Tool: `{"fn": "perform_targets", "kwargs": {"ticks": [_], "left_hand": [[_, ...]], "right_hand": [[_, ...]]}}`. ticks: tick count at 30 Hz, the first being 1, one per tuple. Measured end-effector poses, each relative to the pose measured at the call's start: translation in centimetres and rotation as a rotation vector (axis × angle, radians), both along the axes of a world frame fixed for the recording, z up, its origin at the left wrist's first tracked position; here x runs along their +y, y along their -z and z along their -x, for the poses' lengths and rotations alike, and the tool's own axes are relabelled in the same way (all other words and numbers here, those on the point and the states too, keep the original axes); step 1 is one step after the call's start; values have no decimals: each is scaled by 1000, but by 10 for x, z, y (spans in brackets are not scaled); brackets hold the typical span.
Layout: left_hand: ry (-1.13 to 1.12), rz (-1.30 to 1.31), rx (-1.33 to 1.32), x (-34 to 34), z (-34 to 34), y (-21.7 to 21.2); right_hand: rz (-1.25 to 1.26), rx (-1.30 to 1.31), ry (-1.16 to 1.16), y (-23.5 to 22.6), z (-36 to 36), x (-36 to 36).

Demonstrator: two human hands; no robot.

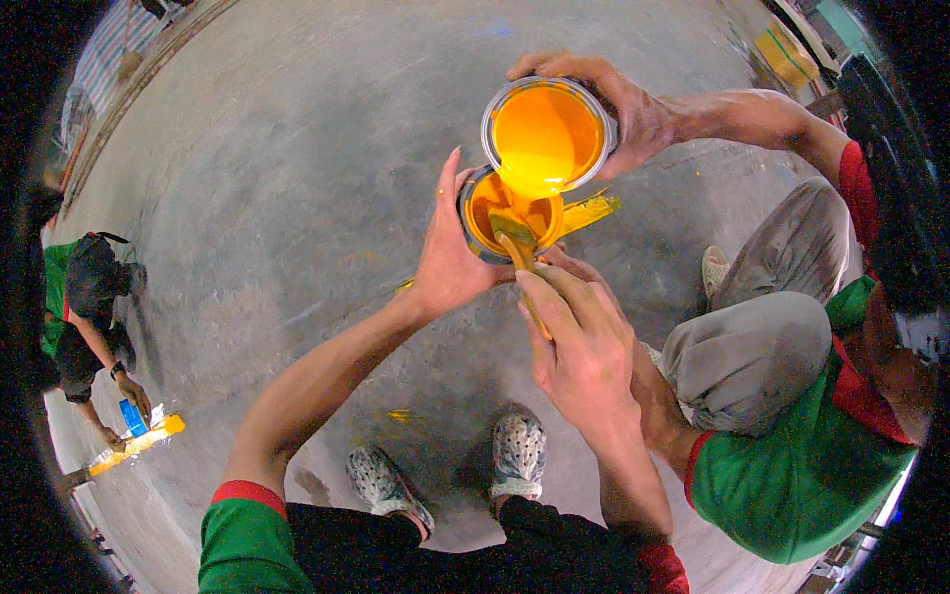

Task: The person paints a yellow line on a concrete floor using a paintbrush and a paint can. They repeatedly dip the brush into the can and apply paint along a pre-marked strip, occasionally refilling the can from another container.

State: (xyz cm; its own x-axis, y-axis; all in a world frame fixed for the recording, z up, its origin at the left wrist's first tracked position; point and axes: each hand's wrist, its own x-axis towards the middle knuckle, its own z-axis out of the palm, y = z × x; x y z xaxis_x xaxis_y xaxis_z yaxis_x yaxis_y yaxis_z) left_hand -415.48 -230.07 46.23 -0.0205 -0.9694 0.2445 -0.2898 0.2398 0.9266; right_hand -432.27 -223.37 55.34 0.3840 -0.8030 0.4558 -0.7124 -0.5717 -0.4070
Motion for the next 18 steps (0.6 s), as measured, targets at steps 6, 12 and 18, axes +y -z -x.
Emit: {"fn": "perform_targets", "kwargs": {"ticks": [6,12,18], "left_hand": [[-2,11,-4,0,-2,2],[-24,12,-51,3,-3,-2],[-9,-8,-20,7,-5,-4]], "right_hand": [[32,-5,-36,3,1,-1],[50,-6,-37,3,2,1],[80,24,-19,7,-1,7]]}}
